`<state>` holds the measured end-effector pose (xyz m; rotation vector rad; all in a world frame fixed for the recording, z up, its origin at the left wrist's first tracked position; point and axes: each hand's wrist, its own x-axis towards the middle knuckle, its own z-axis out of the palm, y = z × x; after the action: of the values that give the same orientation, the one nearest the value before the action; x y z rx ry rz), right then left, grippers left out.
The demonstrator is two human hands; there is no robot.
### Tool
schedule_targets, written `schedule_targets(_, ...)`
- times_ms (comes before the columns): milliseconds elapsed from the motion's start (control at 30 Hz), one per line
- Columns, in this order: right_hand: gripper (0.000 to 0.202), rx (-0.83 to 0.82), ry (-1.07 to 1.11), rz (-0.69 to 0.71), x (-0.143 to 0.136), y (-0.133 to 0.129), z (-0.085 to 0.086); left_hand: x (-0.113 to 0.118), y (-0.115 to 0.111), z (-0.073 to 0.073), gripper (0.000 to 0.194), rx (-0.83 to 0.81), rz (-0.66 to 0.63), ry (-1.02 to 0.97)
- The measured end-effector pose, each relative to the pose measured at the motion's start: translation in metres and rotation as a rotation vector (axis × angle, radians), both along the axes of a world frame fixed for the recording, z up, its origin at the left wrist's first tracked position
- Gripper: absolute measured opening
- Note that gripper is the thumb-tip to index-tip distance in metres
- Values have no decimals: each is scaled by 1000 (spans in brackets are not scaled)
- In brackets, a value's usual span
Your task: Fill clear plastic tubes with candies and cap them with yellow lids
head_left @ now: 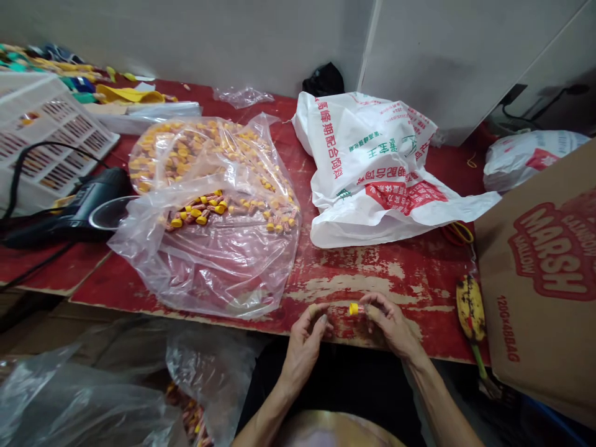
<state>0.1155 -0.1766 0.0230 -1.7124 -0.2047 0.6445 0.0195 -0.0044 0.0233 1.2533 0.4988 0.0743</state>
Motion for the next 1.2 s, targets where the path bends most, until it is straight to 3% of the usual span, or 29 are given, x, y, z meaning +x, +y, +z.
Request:
schedule_targets(200,23,137,-25,165,-19,18,17,3,-6,6,30,-129,-72,-101)
schedule_targets(367,33,57,-149,101,-18,21,17,0,-8,0,28,-221,-14,-133)
schedule_targets(467,28,7,-145,179,-16,18,17,0,-8,-2,30,-249,-16,-143)
schedule_targets(567,22,-175,-397,219,-10,14,22,0,-7,-3,39,-210,7,-106)
schedule_targets(667,16,-597,-803,237,1,10,22,0,-5,-5,41,-114,47,-25)
schedule_targets(767,8,-898,-989,282,10,11,14,1,-4,-7,40,-83,67,20)
schedule_targets(967,6,-914,-946,338,16,12,10,2,-5,-7,39,-92,89,38)
schedule_targets(1200,10,-922,-941,223,12,16,11,4,-4,-6,34,-133,116,33)
